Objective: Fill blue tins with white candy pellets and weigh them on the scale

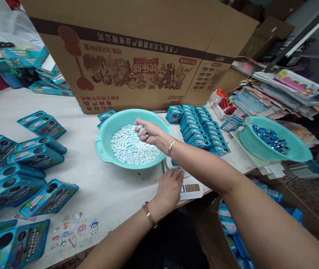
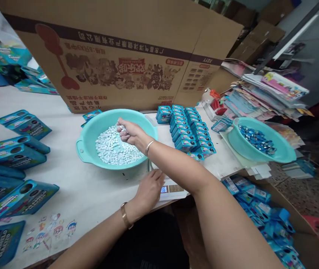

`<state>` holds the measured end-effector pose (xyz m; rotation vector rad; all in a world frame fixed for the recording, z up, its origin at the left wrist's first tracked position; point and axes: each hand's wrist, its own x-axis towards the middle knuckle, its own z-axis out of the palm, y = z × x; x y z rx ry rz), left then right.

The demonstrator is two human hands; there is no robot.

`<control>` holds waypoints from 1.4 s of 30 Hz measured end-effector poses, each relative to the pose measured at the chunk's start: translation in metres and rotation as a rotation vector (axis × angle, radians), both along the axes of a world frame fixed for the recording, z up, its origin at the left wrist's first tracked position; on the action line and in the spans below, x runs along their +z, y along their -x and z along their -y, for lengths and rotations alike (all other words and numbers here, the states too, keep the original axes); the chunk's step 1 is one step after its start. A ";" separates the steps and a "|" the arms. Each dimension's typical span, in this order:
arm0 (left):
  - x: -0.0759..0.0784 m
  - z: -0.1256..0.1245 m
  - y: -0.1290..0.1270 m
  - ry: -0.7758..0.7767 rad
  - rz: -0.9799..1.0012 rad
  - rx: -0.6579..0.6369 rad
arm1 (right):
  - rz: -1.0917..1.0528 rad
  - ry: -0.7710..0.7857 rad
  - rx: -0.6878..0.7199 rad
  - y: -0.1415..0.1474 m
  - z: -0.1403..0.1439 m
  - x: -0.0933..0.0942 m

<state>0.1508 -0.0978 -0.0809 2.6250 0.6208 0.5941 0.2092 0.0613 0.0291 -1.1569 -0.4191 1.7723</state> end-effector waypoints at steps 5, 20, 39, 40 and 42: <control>-0.012 0.000 -0.024 -0.084 -0.105 -0.027 | 0.002 -0.036 -0.017 -0.019 -0.003 0.018; 0.018 -0.024 -0.006 -0.192 0.446 -0.088 | -0.224 -0.241 -0.194 -0.067 0.053 0.039; 0.050 -0.059 -0.066 0.224 0.377 0.015 | 0.008 -0.375 -0.958 -0.122 0.136 -0.011; 0.050 -0.059 -0.066 0.245 0.375 0.004 | 0.025 -0.390 -0.964 -0.120 0.136 -0.013; 0.050 -0.060 -0.067 0.277 0.375 -0.010 | 0.063 -0.411 -0.971 -0.117 0.137 -0.016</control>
